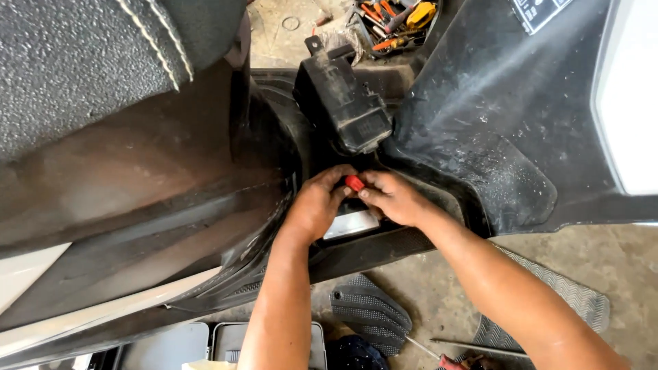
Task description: Diagnosing and repairing the electrical system of a motorcycle using a handheld scanner
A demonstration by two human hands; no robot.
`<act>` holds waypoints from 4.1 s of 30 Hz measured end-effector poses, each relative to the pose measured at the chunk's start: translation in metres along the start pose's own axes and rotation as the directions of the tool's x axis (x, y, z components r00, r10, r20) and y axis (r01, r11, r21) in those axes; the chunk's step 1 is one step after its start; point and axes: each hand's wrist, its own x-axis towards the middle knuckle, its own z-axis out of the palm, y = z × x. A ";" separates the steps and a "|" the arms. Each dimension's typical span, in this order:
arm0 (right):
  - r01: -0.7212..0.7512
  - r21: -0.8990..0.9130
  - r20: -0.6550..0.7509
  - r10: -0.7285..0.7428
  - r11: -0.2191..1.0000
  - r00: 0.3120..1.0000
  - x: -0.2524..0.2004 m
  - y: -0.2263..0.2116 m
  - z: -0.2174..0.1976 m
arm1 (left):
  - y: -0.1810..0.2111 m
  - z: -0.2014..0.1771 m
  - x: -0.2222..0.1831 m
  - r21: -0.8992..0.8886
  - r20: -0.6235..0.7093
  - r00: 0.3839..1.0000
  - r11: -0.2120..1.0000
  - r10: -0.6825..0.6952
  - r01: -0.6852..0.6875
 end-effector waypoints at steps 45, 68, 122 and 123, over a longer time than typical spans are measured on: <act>0.477 -0.293 0.004 -0.498 0.828 0.867 -0.018 -0.048 0.017 | 0.011 -0.005 0.010 0.324 0.095 0.860 0.833 -0.501 0.449; 0.209 -0.510 -0.117 -0.307 0.835 0.944 -0.105 -0.114 0.030 | 0.065 0.054 -0.192 -0.830 -0.246 0.814 0.548 -0.526 0.103; -0.039 -0.630 0.574 0.498 0.776 0.650 -0.144 -0.010 0.426 | 0.008 0.034 -0.540 -0.117 -0.479 0.571 0.693 -0.666 0.711; -0.083 -0.582 0.603 0.497 0.809 0.624 -0.164 -0.027 0.420 | 0.018 0.018 -0.535 -0.005 -0.479 0.642 0.733 -0.599 0.680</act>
